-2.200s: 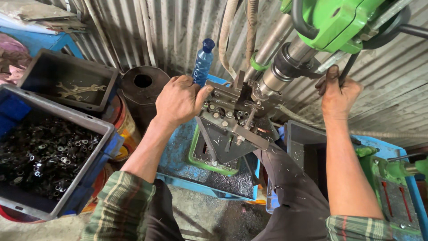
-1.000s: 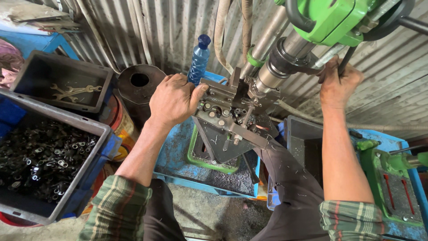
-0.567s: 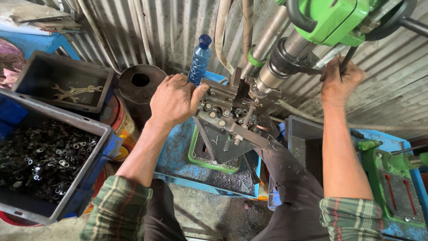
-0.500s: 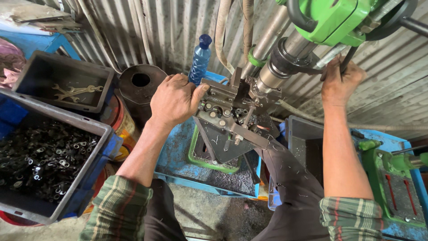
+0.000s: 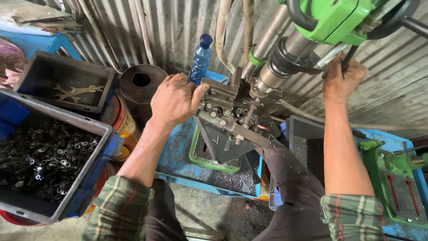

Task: The person sits at a bench drill press and repeatedly machines small metal fittings: they load a part into the jig, pull the machine lever to drill or tap it, release the part, and drop the finished piece into a bin beside the machine.

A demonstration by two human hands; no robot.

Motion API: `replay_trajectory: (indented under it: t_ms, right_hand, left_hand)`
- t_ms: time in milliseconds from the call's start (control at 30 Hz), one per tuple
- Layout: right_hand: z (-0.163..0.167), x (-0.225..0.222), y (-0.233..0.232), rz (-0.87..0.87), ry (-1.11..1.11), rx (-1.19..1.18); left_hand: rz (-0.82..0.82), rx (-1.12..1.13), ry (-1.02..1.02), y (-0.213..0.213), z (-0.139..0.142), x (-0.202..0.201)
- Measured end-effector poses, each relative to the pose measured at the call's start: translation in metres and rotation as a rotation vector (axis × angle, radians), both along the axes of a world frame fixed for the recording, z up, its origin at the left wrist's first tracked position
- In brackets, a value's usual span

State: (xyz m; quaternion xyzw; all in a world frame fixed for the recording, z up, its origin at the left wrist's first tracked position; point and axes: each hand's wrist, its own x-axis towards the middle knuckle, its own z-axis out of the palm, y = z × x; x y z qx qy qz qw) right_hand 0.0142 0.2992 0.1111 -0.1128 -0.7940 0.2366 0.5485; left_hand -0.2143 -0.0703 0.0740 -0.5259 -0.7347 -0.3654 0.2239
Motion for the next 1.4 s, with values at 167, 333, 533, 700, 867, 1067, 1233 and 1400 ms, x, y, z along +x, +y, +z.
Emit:
replay_trajectory:
  t_ms: [167, 333, 533, 700, 867, 1067, 1233, 1400]
  right_hand:
    - [-0.001, -0.001, 0.003, 0.007, 0.010, 0.018]
    - [-0.007, -0.004, 0.022, -0.008, 0.022, 0.020]
    - [-0.009, -0.016, 0.058, -0.085, 0.027, 0.163]
    - [-0.009, -0.029, 0.076, -0.119, 0.099, 0.259]
    - [-0.019, -0.017, 0.074, -0.104, 0.066, 0.130]
    - [-0.062, 0.060, 0.001, 0.432, 0.650, -0.648]
    - [-0.081, 0.061, -0.074, 0.158, 0.589, -1.032]
    - [-0.081, 0.022, -0.126, 0.177, -0.137, -0.584]
  left_hand:
    - [-0.002, -0.011, -0.019, -0.001, 0.001, 0.001]
    - [0.020, -0.004, -0.008, -0.002, 0.003, 0.002]
    - [0.007, 0.007, 0.006, -0.002, 0.000, 0.002]
    - [0.027, -0.010, -0.001, -0.002, 0.000, 0.002]
    - [0.062, -0.040, -0.058, -0.003, 0.005, 0.006]
    - [-0.006, -0.011, -0.136, -0.019, 0.002, 0.015]
    - [0.203, -0.084, -0.320, -0.051, 0.003, 0.052]
    - [-0.025, -0.171, -1.279, -0.092, -0.005, 0.080]
